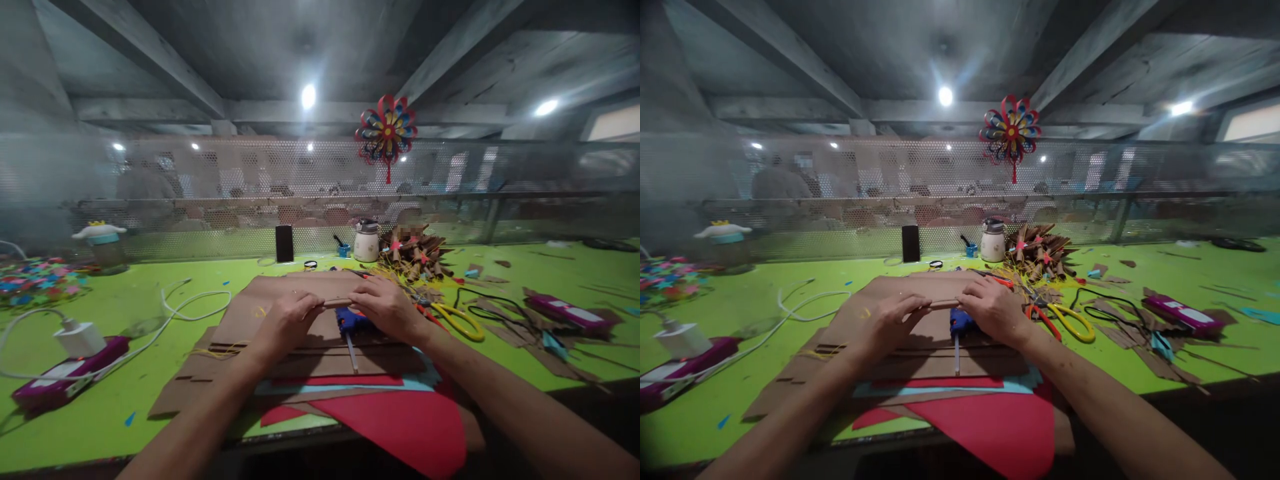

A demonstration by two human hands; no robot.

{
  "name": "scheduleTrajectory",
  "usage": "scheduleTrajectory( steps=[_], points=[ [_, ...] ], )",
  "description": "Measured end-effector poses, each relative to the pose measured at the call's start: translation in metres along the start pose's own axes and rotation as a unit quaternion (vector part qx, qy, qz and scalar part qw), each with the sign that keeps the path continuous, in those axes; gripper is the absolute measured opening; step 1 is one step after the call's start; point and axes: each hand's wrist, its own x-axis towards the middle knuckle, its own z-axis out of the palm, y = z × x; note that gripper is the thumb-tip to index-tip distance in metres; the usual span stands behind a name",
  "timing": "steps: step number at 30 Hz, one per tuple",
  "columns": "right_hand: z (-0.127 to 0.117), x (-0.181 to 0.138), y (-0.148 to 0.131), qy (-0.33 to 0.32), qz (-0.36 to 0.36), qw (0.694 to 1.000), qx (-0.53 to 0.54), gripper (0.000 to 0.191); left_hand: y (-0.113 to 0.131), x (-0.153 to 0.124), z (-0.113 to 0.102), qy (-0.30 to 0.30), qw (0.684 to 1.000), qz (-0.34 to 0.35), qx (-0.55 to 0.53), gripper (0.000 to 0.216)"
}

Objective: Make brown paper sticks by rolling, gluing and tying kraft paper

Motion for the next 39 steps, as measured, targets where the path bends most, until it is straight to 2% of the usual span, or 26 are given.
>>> scheduleTrajectory(
  steps=[5,10,13,17,20,22,25,27,29,32,34,36,39],
  points=[
    [-0.006,0.001,0.002,0.009,0.013,1.000,0.022,0.013,-0.008,-0.005,0.007,0.006,1.000,-0.020,-0.005,0.012],
    [-0.001,0.004,-0.005,-0.073,0.032,0.996,-0.036,0.038,-0.012,-0.009,0.012,-0.041,0.999,-0.027,0.004,0.012],
    [0.004,0.002,-0.006,-0.120,0.057,0.990,-0.049,0.027,-0.011,-0.008,0.012,-0.062,0.998,-0.022,0.027,0.012],
    [0.003,-0.002,-0.003,-0.139,0.107,0.984,-0.027,0.014,-0.008,-0.005,0.009,-0.071,0.996,-0.012,0.051,0.012],
    [0.001,-0.004,-0.001,-0.118,0.118,0.986,0.027,0.016,0.000,0.003,-0.001,-0.040,0.998,0.007,0.056,0.015],
    [0.002,-0.004,0.002,-0.089,0.133,0.985,0.059,0.017,0.007,0.010,-0.012,-0.007,0.997,0.023,0.070,0.026],
    [0.006,-0.005,0.008,-0.055,0.185,0.977,0.087,0.019,0.017,0.017,-0.028,0.063,0.995,0.017,0.075,0.035],
    [0.009,-0.005,0.011,-0.043,0.219,0.967,0.119,0.022,0.019,0.016,-0.031,0.101,0.994,-0.009,0.042,0.027],
    [0.009,-0.004,0.011,-0.038,0.250,0.952,0.173,0.027,0.017,0.012,-0.027,0.085,0.995,-0.050,-0.012,0.014],
    [0.006,0.002,0.002,-0.057,0.308,0.895,0.317,0.034,0.012,0.007,-0.015,0.023,0.983,-0.145,-0.114,0.015],
    [0.002,0.007,-0.008,-0.081,0.335,0.828,0.442,0.034,0.013,0.009,-0.009,-0.006,0.951,-0.222,-0.214,0.018],
    [-0.002,0.011,-0.017,-0.103,0.350,0.748,0.554,0.035,0.016,0.015,-0.007,-0.031,0.904,-0.272,-0.329,0.023],
    [-0.007,0.019,-0.028,-0.120,0.358,0.643,0.666,0.036,0.024,0.030,-0.011,-0.059,0.843,-0.273,-0.459,0.027]
  ],
)
